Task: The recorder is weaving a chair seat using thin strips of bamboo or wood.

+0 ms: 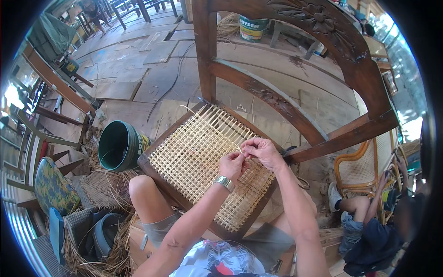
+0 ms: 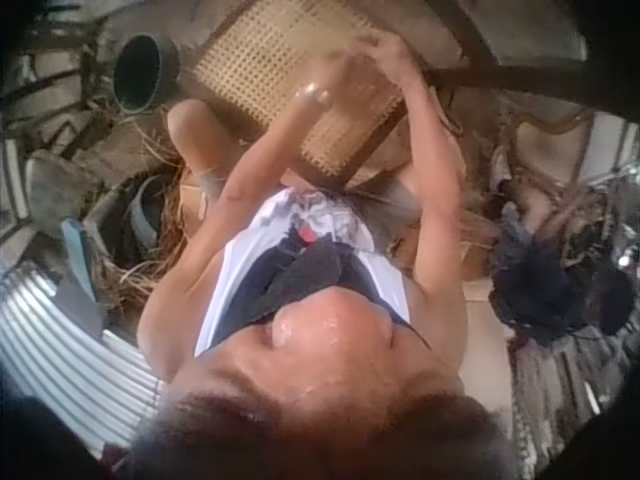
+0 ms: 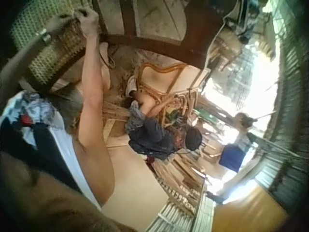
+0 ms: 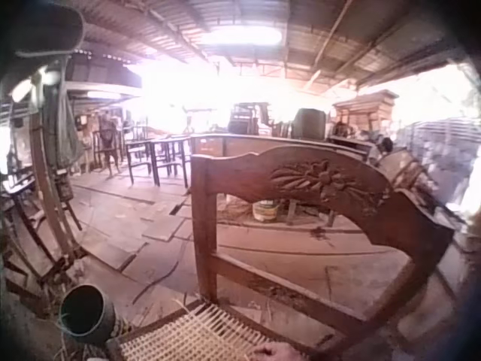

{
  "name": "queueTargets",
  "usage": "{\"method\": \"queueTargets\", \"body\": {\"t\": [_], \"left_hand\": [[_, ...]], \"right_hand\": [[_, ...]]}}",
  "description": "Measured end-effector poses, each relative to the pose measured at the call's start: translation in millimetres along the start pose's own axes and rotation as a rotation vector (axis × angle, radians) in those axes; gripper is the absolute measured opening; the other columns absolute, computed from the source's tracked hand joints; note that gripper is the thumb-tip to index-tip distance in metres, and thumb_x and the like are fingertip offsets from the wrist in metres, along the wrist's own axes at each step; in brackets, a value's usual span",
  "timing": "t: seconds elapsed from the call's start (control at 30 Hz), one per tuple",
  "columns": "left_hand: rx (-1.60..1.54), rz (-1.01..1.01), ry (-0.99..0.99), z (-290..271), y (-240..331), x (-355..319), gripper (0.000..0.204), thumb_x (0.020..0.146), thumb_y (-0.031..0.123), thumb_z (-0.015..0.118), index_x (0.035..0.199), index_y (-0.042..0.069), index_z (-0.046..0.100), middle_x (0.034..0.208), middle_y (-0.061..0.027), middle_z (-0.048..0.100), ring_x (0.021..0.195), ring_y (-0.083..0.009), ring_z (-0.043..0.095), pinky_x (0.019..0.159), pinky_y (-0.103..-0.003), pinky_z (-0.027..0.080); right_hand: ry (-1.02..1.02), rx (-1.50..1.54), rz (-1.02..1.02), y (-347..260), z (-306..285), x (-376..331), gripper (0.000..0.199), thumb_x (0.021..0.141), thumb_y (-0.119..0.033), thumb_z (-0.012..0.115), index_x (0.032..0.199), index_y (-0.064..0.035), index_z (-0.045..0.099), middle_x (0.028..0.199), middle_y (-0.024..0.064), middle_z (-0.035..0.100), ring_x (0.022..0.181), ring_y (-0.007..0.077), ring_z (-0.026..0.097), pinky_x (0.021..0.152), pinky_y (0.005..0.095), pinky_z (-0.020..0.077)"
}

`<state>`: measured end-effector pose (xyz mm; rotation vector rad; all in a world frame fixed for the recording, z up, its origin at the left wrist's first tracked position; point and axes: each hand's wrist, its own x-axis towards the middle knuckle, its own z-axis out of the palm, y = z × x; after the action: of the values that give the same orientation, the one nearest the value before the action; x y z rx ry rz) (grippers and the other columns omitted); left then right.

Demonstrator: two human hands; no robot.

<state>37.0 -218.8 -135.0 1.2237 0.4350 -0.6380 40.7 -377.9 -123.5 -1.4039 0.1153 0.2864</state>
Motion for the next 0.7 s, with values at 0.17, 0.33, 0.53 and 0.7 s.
{"method": "queueTargets", "body": {"t": [0.17, 0.33, 0.53, 0.7], "left_hand": [[-0.008, 0.050, 0.009, 1.4, -5.6, 3.2, 0.015, 0.095, 0.018, 0.069, 0.096, 0.003, 0.066, 0.070, -0.0032, 0.065, 0.047, -0.0073, 0.053, 0.040, -0.020, 0.037], [-0.018, 0.074, 0.052, 4.5, -8.3, 5.6, 0.014, 0.095, 0.016, 0.067, 0.097, 0.002, 0.065, 0.068, -0.0035, 0.065, 0.047, -0.0073, 0.053, 0.041, -0.020, 0.038], [-0.024, 0.045, 0.032, 2.6, -3.8, 3.1, 0.014, 0.095, 0.016, 0.067, 0.096, 0.003, 0.065, 0.066, -0.0036, 0.065, 0.046, -0.0071, 0.052, 0.040, -0.020, 0.038], [-0.012, 0.013, 0.016, 0.6, 3.2, -0.6, 0.014, 0.095, 0.017, 0.067, 0.094, 0.004, 0.065, 0.067, -0.0037, 0.065, 0.044, -0.0070, 0.051, 0.039, -0.021, 0.037]], "right_hand": [[-0.074, -0.030, 0.172, -9.2, -7.4, 2.5, 0.015, 0.092, -0.008, 0.070, 0.104, 0.0001, 0.070, 0.082, 0.0019, 0.068, 0.070, 0.0072, 0.062, 0.063, 0.0207, 0.0507], [0.112, -0.604, 0.019, -17.1, 4.7, 1.9, 0.012, 0.093, -0.009, 0.065, 0.096, 0.0017, 0.070, 0.078, 0.0066, 0.067, 0.069, 0.0100, 0.063, 0.063, 0.0269, 0.0522], [0.204, -0.565, 0.000, -5.8, 3.0, 8.9, 0.014, 0.096, -0.012, 0.062, 0.096, 0.0017, 0.061, 0.083, 0.0079, 0.066, 0.069, 0.0112, 0.064, 0.062, 0.0279, 0.0528], [0.139, 0.069, 0.035, 4.6, 0.4, 4.1, 0.010, 0.099, -0.013, 0.062, 0.097, -0.0050, 0.058, 0.089, 0.0030, 0.066, 0.080, 0.0096, 0.065, 0.068, 0.0215, 0.0532]]}}
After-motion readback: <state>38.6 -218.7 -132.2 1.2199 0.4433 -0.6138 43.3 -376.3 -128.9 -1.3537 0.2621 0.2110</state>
